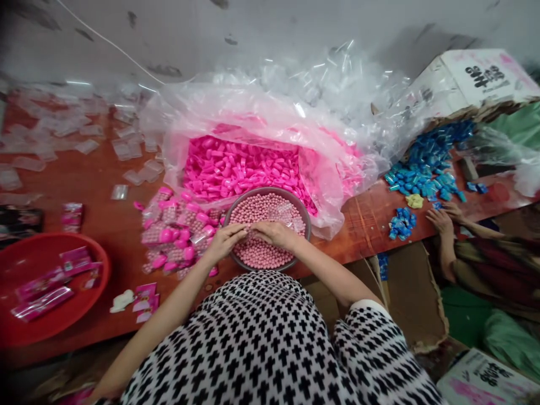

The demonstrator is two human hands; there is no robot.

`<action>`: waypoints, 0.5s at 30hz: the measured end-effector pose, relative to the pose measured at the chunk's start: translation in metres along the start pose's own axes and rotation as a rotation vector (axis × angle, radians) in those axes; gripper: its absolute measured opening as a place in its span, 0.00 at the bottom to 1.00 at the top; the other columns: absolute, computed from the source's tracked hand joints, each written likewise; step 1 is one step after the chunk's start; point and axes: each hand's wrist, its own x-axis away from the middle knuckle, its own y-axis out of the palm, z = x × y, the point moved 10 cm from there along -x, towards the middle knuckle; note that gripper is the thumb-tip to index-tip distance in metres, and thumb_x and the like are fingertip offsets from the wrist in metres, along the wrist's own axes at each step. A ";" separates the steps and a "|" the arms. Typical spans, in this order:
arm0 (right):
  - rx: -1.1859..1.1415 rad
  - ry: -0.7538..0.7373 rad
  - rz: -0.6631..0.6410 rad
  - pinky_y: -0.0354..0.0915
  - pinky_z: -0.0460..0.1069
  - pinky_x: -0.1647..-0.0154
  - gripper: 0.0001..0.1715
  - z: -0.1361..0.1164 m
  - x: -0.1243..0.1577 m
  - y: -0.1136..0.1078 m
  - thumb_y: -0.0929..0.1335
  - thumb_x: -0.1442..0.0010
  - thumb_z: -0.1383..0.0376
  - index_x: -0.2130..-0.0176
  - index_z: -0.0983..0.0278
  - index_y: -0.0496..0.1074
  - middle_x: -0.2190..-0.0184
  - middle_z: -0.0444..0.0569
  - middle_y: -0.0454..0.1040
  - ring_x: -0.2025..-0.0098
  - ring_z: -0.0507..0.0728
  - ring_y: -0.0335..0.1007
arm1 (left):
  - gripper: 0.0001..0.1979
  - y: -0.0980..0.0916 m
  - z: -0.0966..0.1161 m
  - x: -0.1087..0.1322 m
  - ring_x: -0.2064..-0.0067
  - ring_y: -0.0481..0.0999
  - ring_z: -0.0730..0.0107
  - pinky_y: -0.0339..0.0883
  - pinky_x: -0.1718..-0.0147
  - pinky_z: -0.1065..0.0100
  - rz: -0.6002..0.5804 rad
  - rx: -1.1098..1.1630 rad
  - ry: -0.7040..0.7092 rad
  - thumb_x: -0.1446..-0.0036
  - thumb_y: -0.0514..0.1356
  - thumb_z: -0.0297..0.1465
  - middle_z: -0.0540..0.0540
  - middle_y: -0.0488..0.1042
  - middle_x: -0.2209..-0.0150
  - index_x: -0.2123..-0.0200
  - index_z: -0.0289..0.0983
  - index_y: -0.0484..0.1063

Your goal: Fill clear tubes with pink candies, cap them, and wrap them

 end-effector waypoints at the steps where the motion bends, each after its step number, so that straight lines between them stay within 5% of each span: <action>1: 0.005 0.010 -0.022 0.68 0.48 0.56 0.14 0.002 0.000 0.001 0.60 0.34 0.62 0.52 0.66 0.65 0.59 0.54 0.75 0.57 0.54 0.72 | 0.17 0.002 0.001 -0.001 0.55 0.76 0.62 0.69 0.52 0.59 -0.002 -0.016 0.012 0.43 0.56 0.41 0.43 0.78 0.57 0.57 0.37 0.77; 7: 0.088 0.153 -0.134 0.63 0.46 0.67 0.06 0.028 0.002 0.011 0.61 0.36 0.64 0.62 0.64 0.66 0.70 0.48 0.73 0.70 0.53 0.70 | 0.13 0.004 0.018 -0.004 0.59 0.77 0.67 0.71 0.57 0.65 0.128 -0.185 0.146 0.39 0.54 0.35 0.44 0.78 0.61 0.58 0.37 0.76; 11: -0.010 0.275 0.024 0.62 0.45 0.68 0.05 0.048 0.002 -0.011 0.64 0.38 0.63 0.63 0.63 0.66 0.71 0.46 0.73 0.71 0.51 0.68 | 0.13 -0.010 0.028 -0.004 0.58 0.76 0.68 0.71 0.57 0.66 0.228 -0.302 0.190 0.38 0.53 0.32 0.44 0.77 0.60 0.55 0.37 0.74; 15: -0.087 0.339 0.125 0.63 0.46 0.64 0.09 0.063 0.003 -0.035 0.64 0.38 0.60 0.63 0.64 0.69 0.68 0.48 0.75 0.67 0.52 0.70 | 0.14 -0.006 0.026 -0.006 0.53 0.74 0.67 0.69 0.52 0.65 0.133 -0.342 0.194 0.38 0.51 0.30 0.44 0.75 0.56 0.53 0.39 0.72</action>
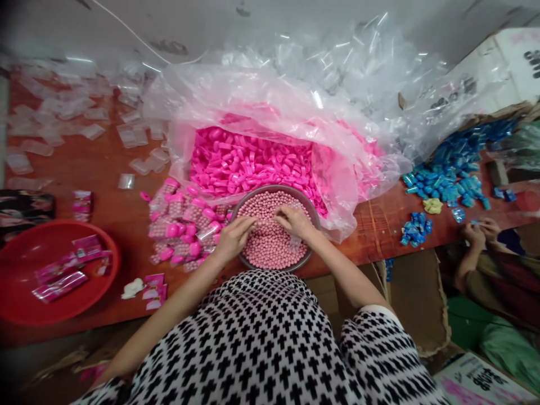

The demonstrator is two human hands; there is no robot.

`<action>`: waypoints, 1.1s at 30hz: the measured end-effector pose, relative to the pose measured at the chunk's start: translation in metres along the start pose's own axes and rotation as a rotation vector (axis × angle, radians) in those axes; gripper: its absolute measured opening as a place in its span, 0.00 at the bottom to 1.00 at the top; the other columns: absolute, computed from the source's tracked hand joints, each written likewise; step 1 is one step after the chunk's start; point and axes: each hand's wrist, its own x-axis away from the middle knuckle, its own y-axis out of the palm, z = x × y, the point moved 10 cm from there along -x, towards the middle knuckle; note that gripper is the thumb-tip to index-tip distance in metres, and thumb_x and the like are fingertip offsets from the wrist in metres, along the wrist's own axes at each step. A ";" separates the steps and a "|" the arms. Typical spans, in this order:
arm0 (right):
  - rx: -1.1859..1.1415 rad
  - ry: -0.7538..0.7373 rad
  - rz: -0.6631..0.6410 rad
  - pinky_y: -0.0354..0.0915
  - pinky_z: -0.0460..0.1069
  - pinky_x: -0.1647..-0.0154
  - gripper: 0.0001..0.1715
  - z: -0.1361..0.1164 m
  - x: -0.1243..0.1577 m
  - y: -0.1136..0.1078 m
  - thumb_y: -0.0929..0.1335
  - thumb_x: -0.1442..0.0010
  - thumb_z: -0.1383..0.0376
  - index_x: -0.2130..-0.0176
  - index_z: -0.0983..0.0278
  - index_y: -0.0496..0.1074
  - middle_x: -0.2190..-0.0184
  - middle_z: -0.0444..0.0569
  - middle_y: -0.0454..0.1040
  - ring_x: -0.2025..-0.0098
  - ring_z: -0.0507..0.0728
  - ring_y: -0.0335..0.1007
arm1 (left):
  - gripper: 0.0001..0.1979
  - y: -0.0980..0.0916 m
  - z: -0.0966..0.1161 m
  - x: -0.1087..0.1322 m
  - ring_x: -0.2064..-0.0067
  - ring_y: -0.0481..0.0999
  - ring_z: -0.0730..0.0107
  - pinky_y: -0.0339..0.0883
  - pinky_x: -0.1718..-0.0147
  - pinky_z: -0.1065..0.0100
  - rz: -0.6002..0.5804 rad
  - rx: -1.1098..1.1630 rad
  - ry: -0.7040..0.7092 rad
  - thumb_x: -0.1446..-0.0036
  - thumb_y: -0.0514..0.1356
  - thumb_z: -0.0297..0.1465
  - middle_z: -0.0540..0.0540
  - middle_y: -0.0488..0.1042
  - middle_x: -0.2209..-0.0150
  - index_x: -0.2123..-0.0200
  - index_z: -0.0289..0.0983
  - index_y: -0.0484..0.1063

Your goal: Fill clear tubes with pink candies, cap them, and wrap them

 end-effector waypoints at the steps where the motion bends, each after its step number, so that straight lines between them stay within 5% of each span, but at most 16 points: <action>1: 0.009 0.007 -0.004 0.64 0.46 0.63 0.10 0.003 -0.001 -0.003 0.64 0.38 0.60 0.63 0.64 0.70 0.67 0.49 0.76 0.66 0.52 0.71 | 0.14 0.001 -0.003 0.000 0.53 0.74 0.67 0.68 0.52 0.65 -0.003 0.017 -0.017 0.38 0.51 0.31 0.44 0.75 0.56 0.53 0.39 0.73; 5: 0.099 0.102 0.027 0.65 0.47 0.61 0.11 0.027 -0.003 -0.020 0.63 0.39 0.62 0.63 0.64 0.72 0.67 0.49 0.77 0.65 0.54 0.72 | 0.13 0.004 -0.018 -0.004 0.56 0.75 0.66 0.68 0.52 0.64 0.042 0.133 -0.128 0.39 0.53 0.34 0.45 0.77 0.58 0.57 0.39 0.74; 10: 0.325 0.260 0.210 0.65 0.51 0.55 0.15 0.063 -0.018 -0.072 0.60 0.37 0.64 0.59 0.64 0.74 0.61 0.52 0.77 0.59 0.57 0.71 | 0.14 0.001 -0.019 -0.009 0.53 0.75 0.64 0.67 0.49 0.62 0.082 0.349 -0.244 0.42 0.55 0.37 0.45 0.78 0.56 0.58 0.38 0.75; 15: 0.589 0.306 0.020 0.64 0.53 0.52 0.18 0.075 -0.053 -0.080 0.61 0.37 0.65 0.50 0.66 0.72 0.51 0.57 0.73 0.50 0.61 0.67 | 0.18 0.006 -0.014 -0.003 0.55 0.76 0.62 0.70 0.53 0.61 0.059 0.652 -0.352 0.43 0.57 0.40 0.42 0.78 0.56 0.56 0.34 0.74; 24: 0.703 0.220 -0.168 0.63 0.55 0.52 0.19 0.070 -0.082 -0.054 0.62 0.38 0.61 0.51 0.66 0.72 0.55 0.57 0.74 0.52 0.63 0.67 | 0.25 0.024 -0.036 0.006 0.50 0.75 0.56 0.74 0.54 0.56 0.101 0.938 -0.552 0.48 0.61 0.44 0.40 0.74 0.49 0.50 0.35 0.71; 28: 0.594 0.195 -0.015 0.64 0.54 0.55 0.18 0.062 -0.079 -0.070 0.64 0.40 0.60 0.55 0.67 0.73 0.56 0.58 0.73 0.55 0.62 0.68 | 0.25 0.031 -0.034 0.001 0.46 0.72 0.53 0.74 0.54 0.56 0.085 1.058 -0.579 0.49 0.61 0.43 0.40 0.70 0.45 0.50 0.36 0.71; 33: 0.179 0.053 0.095 0.66 0.52 0.59 0.21 0.010 -0.051 -0.066 0.66 0.42 0.53 0.56 0.65 0.73 0.63 0.52 0.74 0.62 0.57 0.70 | 0.26 0.028 -0.031 -0.002 0.49 0.74 0.57 0.74 0.55 0.57 0.092 0.980 -0.549 0.49 0.62 0.43 0.42 0.73 0.48 0.50 0.36 0.72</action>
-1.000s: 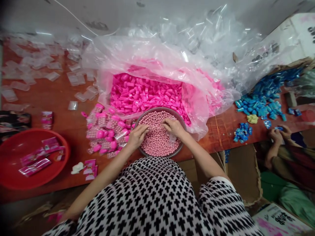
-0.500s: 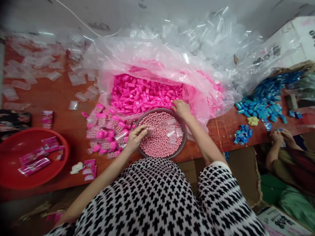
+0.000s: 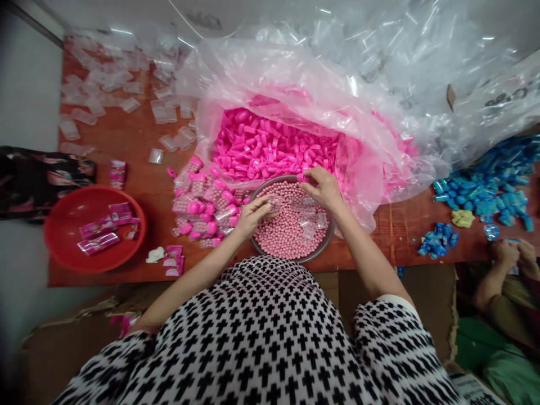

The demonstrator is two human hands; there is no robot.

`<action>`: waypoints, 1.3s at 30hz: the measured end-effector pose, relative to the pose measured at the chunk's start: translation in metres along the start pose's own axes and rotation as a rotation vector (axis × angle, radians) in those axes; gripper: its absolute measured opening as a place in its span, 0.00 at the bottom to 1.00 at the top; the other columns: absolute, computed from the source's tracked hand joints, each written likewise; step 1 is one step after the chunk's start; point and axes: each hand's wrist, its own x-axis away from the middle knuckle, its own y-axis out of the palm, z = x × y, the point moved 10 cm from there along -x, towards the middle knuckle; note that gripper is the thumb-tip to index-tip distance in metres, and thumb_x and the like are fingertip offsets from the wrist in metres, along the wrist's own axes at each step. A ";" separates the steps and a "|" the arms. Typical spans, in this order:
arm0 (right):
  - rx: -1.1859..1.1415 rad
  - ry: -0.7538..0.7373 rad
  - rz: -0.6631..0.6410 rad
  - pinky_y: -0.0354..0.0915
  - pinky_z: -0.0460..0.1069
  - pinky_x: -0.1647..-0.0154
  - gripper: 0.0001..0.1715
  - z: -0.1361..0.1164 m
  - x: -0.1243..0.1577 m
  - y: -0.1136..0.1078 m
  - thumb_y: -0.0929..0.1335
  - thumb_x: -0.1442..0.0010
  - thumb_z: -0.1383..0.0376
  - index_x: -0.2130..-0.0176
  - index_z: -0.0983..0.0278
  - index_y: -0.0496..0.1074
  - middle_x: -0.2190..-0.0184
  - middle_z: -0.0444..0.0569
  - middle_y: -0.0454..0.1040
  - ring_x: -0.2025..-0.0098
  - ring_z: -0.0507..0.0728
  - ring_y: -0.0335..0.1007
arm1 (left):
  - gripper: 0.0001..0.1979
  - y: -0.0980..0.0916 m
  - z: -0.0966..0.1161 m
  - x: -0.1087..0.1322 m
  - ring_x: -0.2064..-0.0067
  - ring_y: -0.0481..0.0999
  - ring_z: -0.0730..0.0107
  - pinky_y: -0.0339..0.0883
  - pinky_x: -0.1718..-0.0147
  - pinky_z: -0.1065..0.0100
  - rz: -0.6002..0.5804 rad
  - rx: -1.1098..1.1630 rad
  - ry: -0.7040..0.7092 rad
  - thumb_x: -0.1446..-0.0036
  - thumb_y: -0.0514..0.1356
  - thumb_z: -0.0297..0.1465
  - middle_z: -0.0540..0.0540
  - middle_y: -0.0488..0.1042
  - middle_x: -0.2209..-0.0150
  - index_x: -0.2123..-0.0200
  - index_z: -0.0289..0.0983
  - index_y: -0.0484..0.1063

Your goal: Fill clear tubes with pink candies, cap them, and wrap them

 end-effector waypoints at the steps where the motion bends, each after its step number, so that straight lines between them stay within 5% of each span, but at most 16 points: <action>1: -0.086 -0.019 -0.018 0.67 0.51 0.60 0.21 -0.013 0.007 0.003 0.66 0.42 0.53 0.54 0.64 0.72 0.62 0.50 0.75 0.63 0.56 0.70 | 0.26 0.000 0.001 0.001 0.51 0.74 0.58 0.74 0.55 0.57 0.009 -0.028 0.013 0.50 0.63 0.43 0.42 0.74 0.49 0.50 0.36 0.72; 6: -0.216 -0.154 -0.114 0.66 0.50 0.56 0.21 -0.066 0.028 0.014 0.68 0.42 0.54 0.52 0.61 0.72 0.57 0.49 0.75 0.60 0.55 0.71 | 0.25 0.002 0.004 0.005 0.53 0.75 0.59 0.73 0.56 0.58 0.012 -0.112 0.072 0.50 0.62 0.42 0.41 0.75 0.51 0.52 0.34 0.73; 11: -0.253 0.037 -0.136 0.67 0.48 0.63 0.21 -0.039 0.034 0.027 0.66 0.42 0.55 0.52 0.64 0.69 0.62 0.48 0.76 0.65 0.54 0.71 | 0.22 -0.005 0.007 0.010 0.52 0.75 0.59 0.72 0.54 0.58 0.020 -0.193 0.126 0.48 0.61 0.41 0.42 0.75 0.52 0.53 0.35 0.73; 18: 0.457 0.220 -0.485 0.65 0.52 0.60 0.19 -0.015 0.057 0.122 0.58 0.36 0.61 0.50 0.65 0.66 0.56 0.59 0.75 0.58 0.61 0.72 | 0.24 -0.029 -0.001 0.026 0.54 0.76 0.60 0.72 0.56 0.58 0.087 -0.154 0.125 0.49 0.61 0.43 0.40 0.74 0.50 0.53 0.35 0.72; 22: 0.508 0.174 -0.580 0.64 0.50 0.58 0.18 -0.019 0.061 0.155 0.58 0.36 0.65 0.51 0.68 0.67 0.54 0.60 0.74 0.55 0.60 0.73 | 0.24 -0.040 -0.007 0.037 0.57 0.77 0.63 0.73 0.58 0.60 0.124 -0.137 0.093 0.50 0.62 0.43 0.41 0.75 0.52 0.53 0.35 0.72; 34: 0.439 0.076 -0.603 0.62 0.49 0.58 0.14 -0.019 0.057 0.164 0.62 0.41 0.68 0.58 0.70 0.73 0.60 0.62 0.77 0.58 0.61 0.73 | 0.18 -0.047 0.000 0.050 0.53 0.76 0.63 0.70 0.53 0.61 0.167 -0.470 0.239 0.44 0.57 0.37 0.42 0.76 0.52 0.53 0.35 0.72; 39: 0.356 0.099 -0.451 0.61 0.46 0.63 0.16 -0.017 0.053 0.133 0.60 0.38 0.65 0.61 0.69 0.73 0.65 0.54 0.77 0.64 0.55 0.71 | 0.15 -0.043 0.006 0.055 0.54 0.76 0.65 0.69 0.53 0.63 0.171 -0.563 0.284 0.42 0.56 0.34 0.43 0.77 0.53 0.53 0.36 0.73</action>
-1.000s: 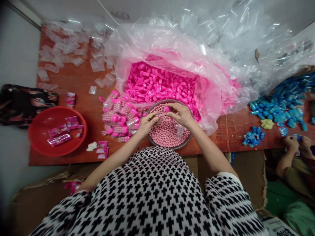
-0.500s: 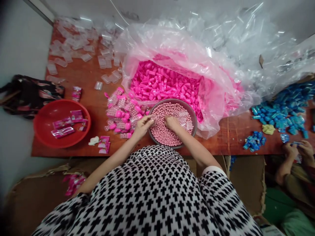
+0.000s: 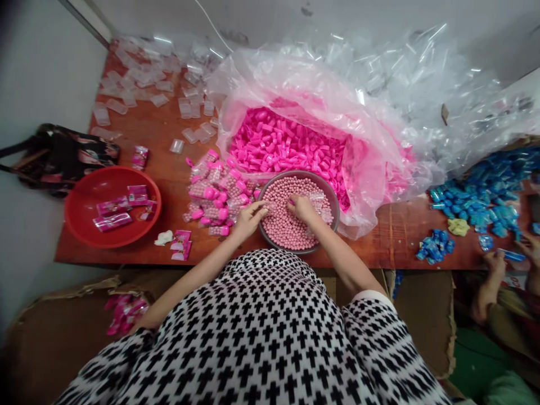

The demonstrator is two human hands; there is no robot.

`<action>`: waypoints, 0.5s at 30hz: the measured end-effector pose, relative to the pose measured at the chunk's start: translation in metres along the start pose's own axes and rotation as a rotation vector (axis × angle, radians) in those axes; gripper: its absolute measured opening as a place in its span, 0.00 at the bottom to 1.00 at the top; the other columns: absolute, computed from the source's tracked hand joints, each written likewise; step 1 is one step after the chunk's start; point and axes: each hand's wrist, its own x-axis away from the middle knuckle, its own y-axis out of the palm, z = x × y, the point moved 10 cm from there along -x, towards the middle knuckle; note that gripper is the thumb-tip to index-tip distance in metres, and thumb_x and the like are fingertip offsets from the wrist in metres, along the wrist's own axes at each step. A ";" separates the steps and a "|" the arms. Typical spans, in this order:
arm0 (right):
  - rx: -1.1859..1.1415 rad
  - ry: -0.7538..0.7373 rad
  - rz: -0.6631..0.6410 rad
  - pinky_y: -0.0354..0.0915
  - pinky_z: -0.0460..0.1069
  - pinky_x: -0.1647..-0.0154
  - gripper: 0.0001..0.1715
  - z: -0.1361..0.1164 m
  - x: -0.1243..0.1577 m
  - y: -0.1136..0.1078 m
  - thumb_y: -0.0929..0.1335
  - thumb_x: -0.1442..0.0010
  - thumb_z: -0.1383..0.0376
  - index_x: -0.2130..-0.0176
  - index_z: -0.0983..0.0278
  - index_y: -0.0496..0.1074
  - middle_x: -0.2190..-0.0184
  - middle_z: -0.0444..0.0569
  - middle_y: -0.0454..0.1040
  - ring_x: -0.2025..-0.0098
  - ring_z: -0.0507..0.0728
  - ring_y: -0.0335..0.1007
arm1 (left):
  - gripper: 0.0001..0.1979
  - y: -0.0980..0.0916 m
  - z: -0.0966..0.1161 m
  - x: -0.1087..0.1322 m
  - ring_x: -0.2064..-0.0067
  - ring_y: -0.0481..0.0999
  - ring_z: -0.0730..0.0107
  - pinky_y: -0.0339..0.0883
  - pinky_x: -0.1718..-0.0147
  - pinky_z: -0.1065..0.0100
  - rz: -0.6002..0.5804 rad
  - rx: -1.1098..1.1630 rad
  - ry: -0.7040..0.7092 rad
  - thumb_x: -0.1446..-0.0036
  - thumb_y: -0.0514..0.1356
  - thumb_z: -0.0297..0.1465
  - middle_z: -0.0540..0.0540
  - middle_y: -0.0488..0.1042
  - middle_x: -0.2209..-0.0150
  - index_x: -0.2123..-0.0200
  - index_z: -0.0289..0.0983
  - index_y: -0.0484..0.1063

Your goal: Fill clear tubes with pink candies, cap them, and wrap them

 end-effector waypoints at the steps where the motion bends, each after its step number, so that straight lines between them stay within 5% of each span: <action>1: -0.081 0.002 0.065 0.61 0.46 0.64 0.16 0.003 0.004 -0.012 0.59 0.38 0.64 0.61 0.69 0.73 0.67 0.52 0.76 0.65 0.54 0.71 | 0.14 0.002 0.002 0.000 0.54 0.76 0.65 0.69 0.52 0.62 -0.001 -0.032 0.014 0.42 0.56 0.33 0.43 0.77 0.53 0.54 0.36 0.73; 5: -0.547 -0.161 0.263 0.62 0.45 0.66 0.15 -0.008 0.029 -0.063 0.65 0.42 0.58 0.63 0.66 0.74 0.70 0.46 0.75 0.69 0.52 0.69 | 0.12 0.019 0.013 -0.005 0.52 0.76 0.65 0.67 0.50 0.62 -0.050 -0.105 0.077 0.42 0.56 0.30 0.44 0.77 0.54 0.55 0.37 0.74; 9: -0.611 -0.344 0.185 0.63 0.48 0.60 0.14 -0.040 0.046 -0.083 0.68 0.44 0.56 0.63 0.63 0.76 0.69 0.46 0.76 0.64 0.54 0.71 | 0.13 0.036 0.024 -0.009 0.53 0.76 0.65 0.67 0.51 0.62 -0.094 -0.045 0.151 0.42 0.57 0.31 0.43 0.77 0.54 0.54 0.36 0.74; 15: -0.715 -0.089 0.281 0.62 0.47 0.70 0.22 -0.005 0.053 -0.077 0.67 0.44 0.49 0.60 0.63 0.73 0.71 0.44 0.73 0.75 0.51 0.66 | 0.14 0.038 0.023 -0.011 0.53 0.76 0.66 0.68 0.51 0.63 -0.086 0.128 0.090 0.43 0.57 0.34 0.44 0.78 0.55 0.54 0.36 0.74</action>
